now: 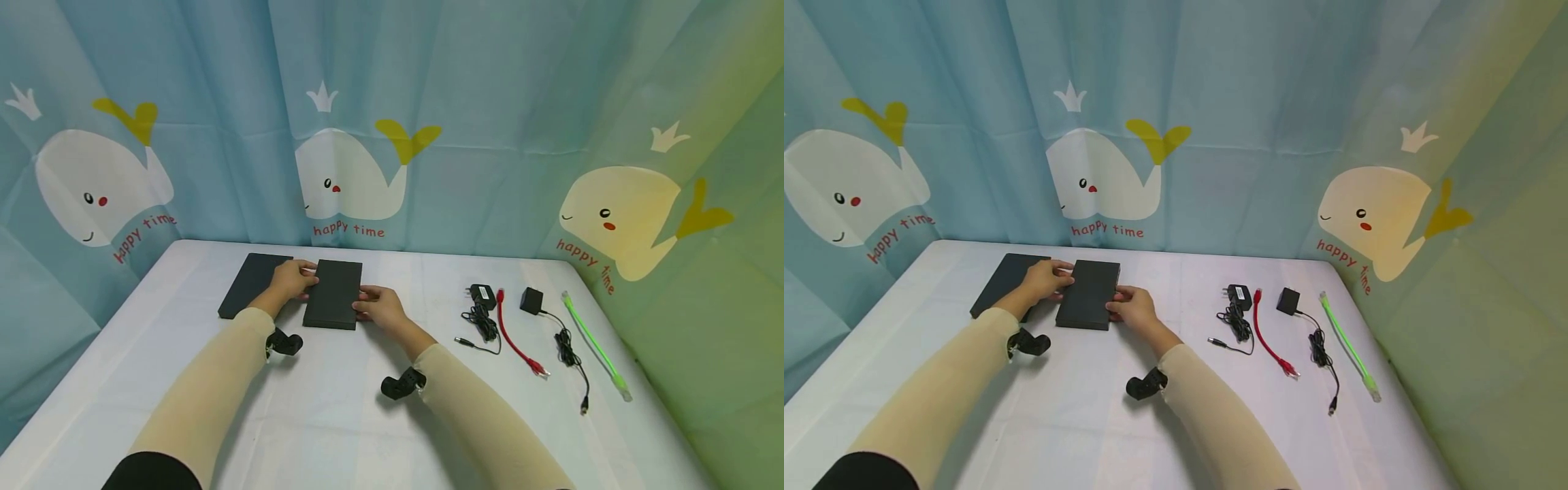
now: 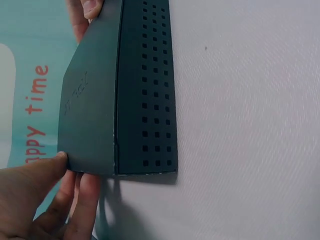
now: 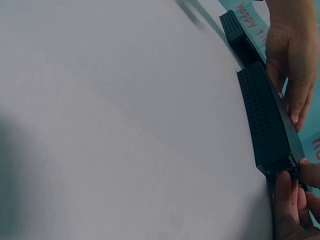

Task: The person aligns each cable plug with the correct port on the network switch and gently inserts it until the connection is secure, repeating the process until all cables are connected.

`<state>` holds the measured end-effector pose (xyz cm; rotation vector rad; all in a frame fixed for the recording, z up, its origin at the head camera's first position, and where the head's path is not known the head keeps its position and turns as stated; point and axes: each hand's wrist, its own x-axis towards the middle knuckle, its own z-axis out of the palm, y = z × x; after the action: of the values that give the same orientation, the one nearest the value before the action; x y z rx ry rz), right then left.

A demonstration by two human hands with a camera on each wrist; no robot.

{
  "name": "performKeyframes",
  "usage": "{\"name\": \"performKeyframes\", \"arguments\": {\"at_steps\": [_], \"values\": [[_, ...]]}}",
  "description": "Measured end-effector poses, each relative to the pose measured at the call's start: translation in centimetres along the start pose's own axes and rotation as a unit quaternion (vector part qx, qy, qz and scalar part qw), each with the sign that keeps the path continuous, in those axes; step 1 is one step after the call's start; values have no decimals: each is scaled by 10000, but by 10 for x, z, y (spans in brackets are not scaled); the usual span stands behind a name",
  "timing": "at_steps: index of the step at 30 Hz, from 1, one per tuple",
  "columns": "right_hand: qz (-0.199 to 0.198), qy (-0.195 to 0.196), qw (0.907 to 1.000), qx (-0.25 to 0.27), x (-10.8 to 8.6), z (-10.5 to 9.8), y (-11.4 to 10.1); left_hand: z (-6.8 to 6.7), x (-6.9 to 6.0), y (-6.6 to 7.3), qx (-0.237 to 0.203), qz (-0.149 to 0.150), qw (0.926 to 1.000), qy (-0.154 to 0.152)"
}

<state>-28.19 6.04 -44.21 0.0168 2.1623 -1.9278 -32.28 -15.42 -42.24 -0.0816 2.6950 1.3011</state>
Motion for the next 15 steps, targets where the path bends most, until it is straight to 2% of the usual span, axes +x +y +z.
{"name": "performKeyframes", "arguments": {"at_steps": [5, 15], "values": [[-6, 54, 10000, 18, -2, -5, 1, 6, 0, -1, -514, -196, 9985, 16], [32, 187, 9998, 45, -8, -15, 3, 16, -6, 7, -1035, -525, 9932, 33]]}}
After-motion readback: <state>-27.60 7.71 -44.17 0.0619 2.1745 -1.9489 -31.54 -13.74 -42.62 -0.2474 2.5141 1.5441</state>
